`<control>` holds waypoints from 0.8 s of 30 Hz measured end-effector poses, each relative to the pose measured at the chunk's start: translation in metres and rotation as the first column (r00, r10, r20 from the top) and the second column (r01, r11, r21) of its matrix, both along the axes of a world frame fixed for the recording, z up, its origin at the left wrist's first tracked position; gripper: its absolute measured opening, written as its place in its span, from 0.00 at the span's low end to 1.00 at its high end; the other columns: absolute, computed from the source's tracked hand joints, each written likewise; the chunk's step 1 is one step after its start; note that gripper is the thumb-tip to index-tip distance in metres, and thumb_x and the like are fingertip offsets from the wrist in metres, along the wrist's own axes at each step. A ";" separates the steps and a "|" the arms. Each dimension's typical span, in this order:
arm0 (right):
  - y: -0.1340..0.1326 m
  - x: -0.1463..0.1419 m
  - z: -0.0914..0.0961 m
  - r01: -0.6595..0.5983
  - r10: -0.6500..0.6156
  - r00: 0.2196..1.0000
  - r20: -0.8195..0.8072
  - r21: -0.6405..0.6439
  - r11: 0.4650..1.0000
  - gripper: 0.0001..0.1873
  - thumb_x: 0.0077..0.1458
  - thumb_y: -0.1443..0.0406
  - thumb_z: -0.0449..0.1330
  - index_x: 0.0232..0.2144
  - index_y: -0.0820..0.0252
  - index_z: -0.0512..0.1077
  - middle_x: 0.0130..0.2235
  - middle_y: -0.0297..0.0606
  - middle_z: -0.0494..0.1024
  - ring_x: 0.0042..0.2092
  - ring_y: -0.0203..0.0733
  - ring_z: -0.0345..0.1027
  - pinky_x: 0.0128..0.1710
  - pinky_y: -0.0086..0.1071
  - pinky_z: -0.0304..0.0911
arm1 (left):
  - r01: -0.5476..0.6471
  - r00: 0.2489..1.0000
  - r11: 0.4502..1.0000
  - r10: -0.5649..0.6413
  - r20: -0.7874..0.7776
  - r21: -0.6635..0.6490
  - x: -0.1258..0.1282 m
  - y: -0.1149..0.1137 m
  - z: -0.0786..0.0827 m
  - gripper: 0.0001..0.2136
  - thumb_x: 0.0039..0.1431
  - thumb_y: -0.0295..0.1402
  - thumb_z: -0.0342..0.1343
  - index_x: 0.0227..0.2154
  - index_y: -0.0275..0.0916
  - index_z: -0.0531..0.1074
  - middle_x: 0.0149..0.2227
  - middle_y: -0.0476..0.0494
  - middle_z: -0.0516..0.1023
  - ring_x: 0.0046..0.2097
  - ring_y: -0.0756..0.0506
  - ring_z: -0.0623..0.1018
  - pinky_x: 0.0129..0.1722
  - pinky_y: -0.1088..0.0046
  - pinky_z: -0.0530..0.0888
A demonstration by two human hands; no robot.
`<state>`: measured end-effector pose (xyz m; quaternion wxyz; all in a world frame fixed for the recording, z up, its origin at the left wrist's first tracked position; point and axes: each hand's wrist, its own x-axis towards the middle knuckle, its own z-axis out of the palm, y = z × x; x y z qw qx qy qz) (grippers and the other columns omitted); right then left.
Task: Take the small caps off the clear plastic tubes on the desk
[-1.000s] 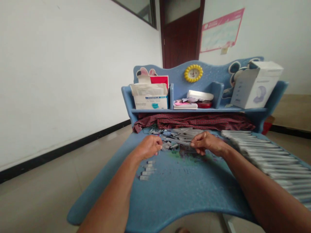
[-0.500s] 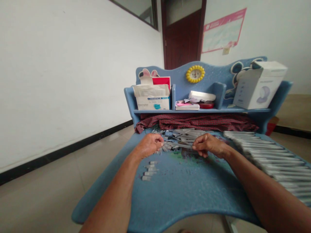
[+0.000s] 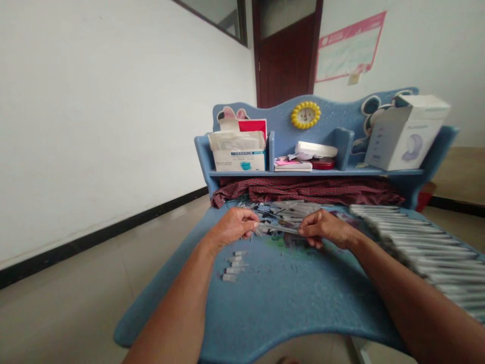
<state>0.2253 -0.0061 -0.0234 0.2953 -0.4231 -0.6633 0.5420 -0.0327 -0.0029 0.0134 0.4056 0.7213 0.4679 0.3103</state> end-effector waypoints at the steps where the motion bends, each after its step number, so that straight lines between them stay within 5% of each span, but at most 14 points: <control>1: -0.001 -0.002 0.000 0.002 -0.002 1.000 -0.012 0.005 1.000 0.11 0.41 0.60 0.61 0.19 0.64 0.69 0.14 0.31 0.69 0.14 0.28 0.57 0.15 0.23 0.53 | 0.004 0.999 1.000 -0.004 0.034 -0.009 -0.001 0.000 0.000 0.06 0.44 0.31 0.56 0.26 0.34 0.70 0.18 0.51 0.70 0.18 0.55 0.67 0.18 0.80 0.64; 10: -0.010 -0.027 -0.004 0.045 -0.036 0.978 -0.204 0.039 0.998 0.15 0.44 0.55 0.58 0.21 0.62 0.64 0.13 0.28 0.67 0.13 0.28 0.56 0.12 0.22 0.51 | -0.035 0.927 0.994 0.071 0.369 -0.102 -0.002 -0.001 0.006 0.08 0.46 0.34 0.56 0.25 0.34 0.67 0.18 0.51 0.70 0.15 0.56 0.65 0.15 0.80 0.64; 24: -0.024 -0.054 -0.011 0.194 -0.156 0.960 -0.232 0.149 0.970 0.14 0.47 0.57 0.55 0.19 0.61 0.63 0.11 0.26 0.61 0.12 0.27 0.48 0.12 0.23 0.43 | -0.059 0.911 0.990 0.106 0.400 -0.128 0.001 -0.003 0.005 0.09 0.43 0.34 0.58 0.22 0.34 0.66 0.14 0.53 0.68 0.12 0.57 0.63 0.12 0.82 0.61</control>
